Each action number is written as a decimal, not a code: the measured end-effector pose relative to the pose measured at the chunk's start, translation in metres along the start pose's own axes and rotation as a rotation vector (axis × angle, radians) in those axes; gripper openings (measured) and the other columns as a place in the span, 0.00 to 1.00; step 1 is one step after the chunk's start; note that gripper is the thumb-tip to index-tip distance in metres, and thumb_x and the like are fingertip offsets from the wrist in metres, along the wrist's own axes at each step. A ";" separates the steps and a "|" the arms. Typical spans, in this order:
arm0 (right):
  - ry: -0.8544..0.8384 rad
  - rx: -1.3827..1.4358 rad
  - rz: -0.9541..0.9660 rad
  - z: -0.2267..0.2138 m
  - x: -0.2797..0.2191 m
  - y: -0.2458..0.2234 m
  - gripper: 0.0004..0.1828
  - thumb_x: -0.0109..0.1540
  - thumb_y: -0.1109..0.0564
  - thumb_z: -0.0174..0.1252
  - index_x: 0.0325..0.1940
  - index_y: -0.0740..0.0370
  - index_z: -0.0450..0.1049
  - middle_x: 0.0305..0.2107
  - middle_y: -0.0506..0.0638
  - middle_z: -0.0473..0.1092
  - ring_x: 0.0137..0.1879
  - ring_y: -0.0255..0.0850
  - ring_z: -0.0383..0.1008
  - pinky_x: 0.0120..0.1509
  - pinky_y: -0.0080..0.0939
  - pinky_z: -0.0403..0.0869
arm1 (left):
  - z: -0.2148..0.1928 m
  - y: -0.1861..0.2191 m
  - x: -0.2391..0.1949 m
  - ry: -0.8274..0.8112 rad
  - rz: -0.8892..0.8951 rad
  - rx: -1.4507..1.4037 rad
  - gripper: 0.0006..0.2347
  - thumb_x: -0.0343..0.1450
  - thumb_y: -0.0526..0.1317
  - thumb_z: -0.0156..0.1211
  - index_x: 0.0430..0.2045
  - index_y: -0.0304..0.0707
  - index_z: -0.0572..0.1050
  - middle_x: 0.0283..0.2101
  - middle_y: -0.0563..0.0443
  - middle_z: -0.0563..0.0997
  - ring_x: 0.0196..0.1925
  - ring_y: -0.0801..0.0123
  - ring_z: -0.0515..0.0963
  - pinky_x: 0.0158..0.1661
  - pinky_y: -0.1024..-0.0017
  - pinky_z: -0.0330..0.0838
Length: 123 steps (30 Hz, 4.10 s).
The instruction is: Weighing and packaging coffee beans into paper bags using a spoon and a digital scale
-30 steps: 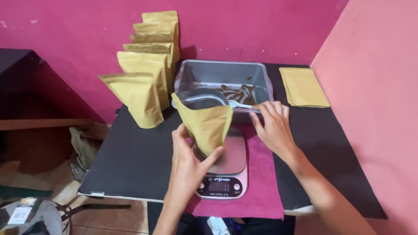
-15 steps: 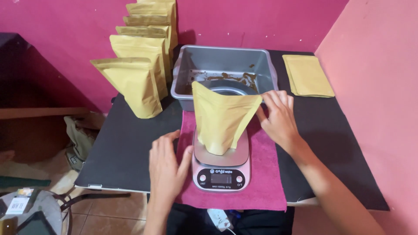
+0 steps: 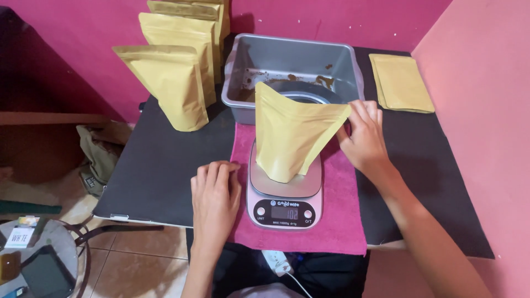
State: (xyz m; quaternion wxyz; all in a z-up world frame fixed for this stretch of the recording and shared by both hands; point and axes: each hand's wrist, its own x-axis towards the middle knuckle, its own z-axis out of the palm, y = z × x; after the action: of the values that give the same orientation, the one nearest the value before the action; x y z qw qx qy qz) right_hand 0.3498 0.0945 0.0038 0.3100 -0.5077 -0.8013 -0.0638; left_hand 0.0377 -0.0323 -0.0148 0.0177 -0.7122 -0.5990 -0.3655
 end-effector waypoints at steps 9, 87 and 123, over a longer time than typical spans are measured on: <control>0.122 -0.013 -0.053 0.006 -0.002 0.003 0.05 0.66 0.57 0.61 0.43 0.56 0.71 0.39 0.45 0.64 0.55 0.47 0.63 0.58 0.47 0.63 | 0.007 -0.003 -0.001 0.040 0.018 0.039 0.04 0.73 0.35 0.57 0.37 0.45 0.77 0.38 0.56 0.77 0.49 0.62 0.75 0.46 0.66 0.66; 0.089 0.020 -0.036 0.006 -0.002 0.012 0.04 0.71 0.56 0.54 0.48 0.56 0.72 0.40 0.46 0.66 0.57 0.48 0.64 0.62 0.51 0.65 | 0.051 -0.050 0.073 -0.135 0.298 0.279 0.09 0.70 0.41 0.58 0.39 0.37 0.75 0.41 0.44 0.78 0.47 0.52 0.76 0.43 0.59 0.71; 0.122 -0.003 -0.062 0.006 0.001 0.017 0.02 0.71 0.56 0.54 0.46 0.54 0.71 0.37 0.48 0.66 0.54 0.50 0.67 0.59 0.50 0.69 | 0.097 -0.066 0.089 -0.086 0.415 0.452 0.05 0.74 0.44 0.51 0.34 0.45 0.70 0.40 0.55 0.68 0.47 0.62 0.69 0.46 0.65 0.62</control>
State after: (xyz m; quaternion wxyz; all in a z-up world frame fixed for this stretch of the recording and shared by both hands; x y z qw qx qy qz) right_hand 0.3612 0.1062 -0.0044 0.3552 -0.4782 -0.7963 -0.1054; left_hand 0.0306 0.1060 -0.0644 0.2247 -0.8121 -0.5070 -0.1813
